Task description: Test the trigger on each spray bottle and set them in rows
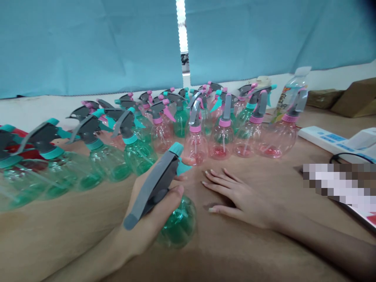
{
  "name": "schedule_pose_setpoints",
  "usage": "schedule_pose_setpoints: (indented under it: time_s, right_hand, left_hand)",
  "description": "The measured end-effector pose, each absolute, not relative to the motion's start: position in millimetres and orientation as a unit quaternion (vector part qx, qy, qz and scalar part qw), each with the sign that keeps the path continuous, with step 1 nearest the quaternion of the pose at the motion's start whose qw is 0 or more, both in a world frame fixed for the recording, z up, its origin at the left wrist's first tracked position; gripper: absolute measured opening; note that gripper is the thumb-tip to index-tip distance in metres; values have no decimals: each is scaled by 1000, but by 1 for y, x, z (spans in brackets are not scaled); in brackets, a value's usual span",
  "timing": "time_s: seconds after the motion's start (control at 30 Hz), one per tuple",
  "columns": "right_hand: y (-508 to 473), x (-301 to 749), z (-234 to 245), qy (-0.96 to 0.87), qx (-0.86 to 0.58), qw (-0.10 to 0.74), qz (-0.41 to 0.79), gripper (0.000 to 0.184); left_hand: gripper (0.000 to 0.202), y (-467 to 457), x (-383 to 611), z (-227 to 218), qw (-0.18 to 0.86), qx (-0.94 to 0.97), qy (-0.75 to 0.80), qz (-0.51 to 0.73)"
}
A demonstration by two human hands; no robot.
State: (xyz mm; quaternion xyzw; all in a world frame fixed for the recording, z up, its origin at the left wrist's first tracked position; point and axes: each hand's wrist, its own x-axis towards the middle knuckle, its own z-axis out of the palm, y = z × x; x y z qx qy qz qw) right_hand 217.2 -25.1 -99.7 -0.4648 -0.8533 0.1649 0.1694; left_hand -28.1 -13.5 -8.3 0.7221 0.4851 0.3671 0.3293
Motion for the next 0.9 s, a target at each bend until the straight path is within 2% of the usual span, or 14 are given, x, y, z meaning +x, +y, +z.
schedule_pose_setpoints:
  time_s: [0.17,0.4,0.57,0.7,0.9]
  right_hand:
    - [-25,217,-99,-854,-460,175,166,65]
    - [-25,219,-103,-841,-489,179,150,64]
    - [-25,220,-103,-844,-485,175,149,64]
    - [-24,221,-105,-843,-482,184,152,61]
    - [-25,220,-105,-840,-484,190,157,60]
  left_hand:
    - [12,-10,-23,-5,378,713,481,342]
    - [10,-11,-19,0,368,739,446,346]
    - [20,-9,-17,3,359,747,436,352]
    - [14,-9,-16,6,352,752,428,357]
    - [18,-9,-16,5,332,754,439,359]
